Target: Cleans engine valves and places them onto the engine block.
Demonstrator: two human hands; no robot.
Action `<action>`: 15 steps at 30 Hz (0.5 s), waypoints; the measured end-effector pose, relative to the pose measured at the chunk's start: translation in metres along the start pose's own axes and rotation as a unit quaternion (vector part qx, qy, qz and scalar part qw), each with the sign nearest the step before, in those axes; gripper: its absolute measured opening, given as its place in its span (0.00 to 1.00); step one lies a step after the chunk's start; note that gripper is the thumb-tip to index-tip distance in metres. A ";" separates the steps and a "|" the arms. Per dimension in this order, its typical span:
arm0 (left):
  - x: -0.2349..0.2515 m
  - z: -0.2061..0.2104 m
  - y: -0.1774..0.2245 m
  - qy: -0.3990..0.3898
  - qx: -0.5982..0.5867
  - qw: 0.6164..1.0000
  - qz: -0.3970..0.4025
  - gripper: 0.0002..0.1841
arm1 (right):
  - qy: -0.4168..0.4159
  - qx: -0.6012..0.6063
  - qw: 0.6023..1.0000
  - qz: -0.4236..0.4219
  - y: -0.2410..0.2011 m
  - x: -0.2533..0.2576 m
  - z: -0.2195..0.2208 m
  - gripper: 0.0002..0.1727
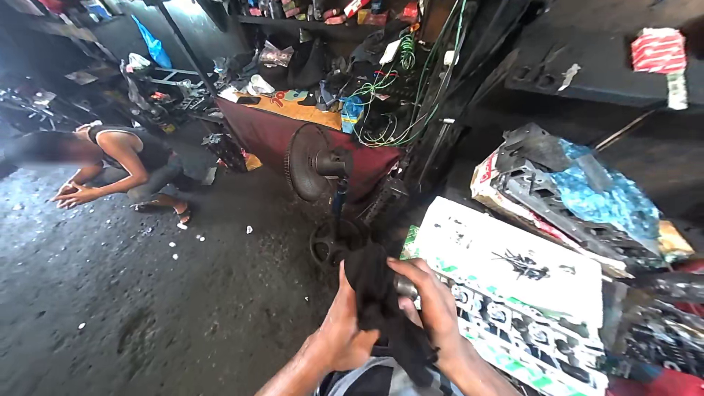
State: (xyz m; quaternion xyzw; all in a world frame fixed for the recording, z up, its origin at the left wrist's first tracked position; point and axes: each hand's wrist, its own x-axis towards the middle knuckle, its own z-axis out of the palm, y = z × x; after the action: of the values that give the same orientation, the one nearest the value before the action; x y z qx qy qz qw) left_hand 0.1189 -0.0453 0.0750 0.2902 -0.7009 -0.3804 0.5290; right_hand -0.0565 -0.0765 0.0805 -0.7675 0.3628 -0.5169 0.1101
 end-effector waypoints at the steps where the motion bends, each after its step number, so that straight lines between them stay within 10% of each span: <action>1: 0.005 0.000 0.003 -0.013 0.169 0.985 0.042 0.28 | 0.001 -0.002 1.000 0.009 -0.002 0.000 -0.004 0.27; 5: 0.022 0.008 0.023 -0.038 0.359 0.930 0.067 0.19 | -0.011 0.023 0.998 0.049 -0.002 0.002 -0.023 0.26; 8: 0.029 -0.010 0.014 -0.036 -0.017 0.998 -0.055 0.22 | -0.046 0.160 0.985 0.052 0.013 -0.007 -0.021 0.26; 12: 0.018 -0.018 -0.010 0.167 -0.437 0.844 -0.260 0.09 | 0.049 0.496 0.853 0.158 0.035 -0.025 -0.023 0.23; 15: 0.017 -0.030 -0.039 0.069 -0.615 0.763 -0.187 0.18 | 0.074 0.614 0.769 0.161 0.041 -0.035 -0.039 0.18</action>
State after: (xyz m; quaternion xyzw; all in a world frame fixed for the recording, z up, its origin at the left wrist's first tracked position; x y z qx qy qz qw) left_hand 0.1434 -0.0870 0.0561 0.0536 -0.2105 -0.8002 0.5590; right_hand -0.1155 -0.0746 0.0505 -0.4260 0.0936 -0.6592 0.6125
